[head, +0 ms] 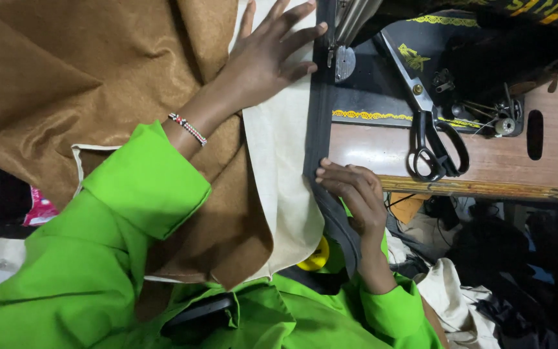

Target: Sewing a black zipper onto the edge of a brown fabric piece using a sewing machine

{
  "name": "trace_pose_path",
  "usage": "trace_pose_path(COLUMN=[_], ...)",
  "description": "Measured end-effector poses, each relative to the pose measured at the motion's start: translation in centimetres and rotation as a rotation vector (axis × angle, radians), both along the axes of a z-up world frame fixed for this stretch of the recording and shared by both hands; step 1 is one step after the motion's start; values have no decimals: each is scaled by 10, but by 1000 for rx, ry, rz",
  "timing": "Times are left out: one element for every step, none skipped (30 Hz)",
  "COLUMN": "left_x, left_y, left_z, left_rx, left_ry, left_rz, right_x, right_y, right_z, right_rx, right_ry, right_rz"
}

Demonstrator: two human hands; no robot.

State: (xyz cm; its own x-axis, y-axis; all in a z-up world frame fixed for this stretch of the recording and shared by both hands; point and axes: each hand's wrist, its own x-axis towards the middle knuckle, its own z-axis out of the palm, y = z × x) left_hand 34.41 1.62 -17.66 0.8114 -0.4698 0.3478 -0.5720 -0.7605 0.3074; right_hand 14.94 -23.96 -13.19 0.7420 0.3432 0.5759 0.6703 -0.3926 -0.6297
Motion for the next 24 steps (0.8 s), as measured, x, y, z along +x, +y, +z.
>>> trace_pose_path(left_x=[1, 3, 4, 6, 9, 12, 15, 18, 21, 24, 27, 31, 35, 40, 44, 48, 54, 60, 66, 68, 71, 73, 75, 77], left_y=[0, -1, -1, -1, 0, 0, 2, 1, 2, 2, 2, 2, 2, 3, 4, 4, 6, 8, 11, 12, 13, 15, 16, 17], left_z=[4, 6, 9, 11, 9, 7, 5, 5, 5, 5, 3, 1, -1, -3, -4, -5, -11, -16, -21, -22, -23, -23, -22, -21], left_rx=[-8, -9, -6, -2, -3, 7, 19, 18, 8, -1, -2, 16, 34, 34, 36, 38, 37, 24, 12, 12, 11, 10, 10, 1], left_ry=[28, 28, -4, -36, -37, -66, -96, -96, -60, -24, -25, -26, -27, -27, -37, -48, -49, -83, -118, -119, -122, -125, -126, -152], left_rz=[0, -1, -8, -16, -17, -8, 3, 2, 12, 21, 21, 43, 65, 65, 84, 104, 103, 84, 65, 65, 48, 31, 30, 2], right_x=[-2, 0, 2, 5, 7, 9, 11, 13, 15, 16, 19, 22, 24, 28, 30, 33, 36, 39, 42, 44, 47, 49, 51, 53], right_y=[2, 3, 3, 4, 4, 4, 5, 5, 5, 5, 4, 4, 4, 4, 4, 4, 3, 3, 3, 3, 4, 5, 5, 6], right_z=[3, 4, 4, 4, 5, 7, 7, 9, 10, 11, 11, 11, 11, 10, 10, 9, 8, 6, 5, 5, 5, 4, 3, 2], right_rx=[-42, -43, -46, -50, -51, -43, -35, -36, -39, -41, -42, -53, -64, -64, -67, -70, -71, -79, -87, -87, -93, -99, -99, -102], right_ry=[30, 30, 26, 23, 22, 46, 70, 69, 102, 136, 135, 134, 134, 134, 128, 122, 121, 125, 129, 127, 125, 123, 122, 120], right_rz=[-75, -77, -71, -65, -66, -56, -44, -45, -48, -51, -51, -41, -32, -32, -28, -24, -25, -19, -13, -14, -18, -22, -23, -34])
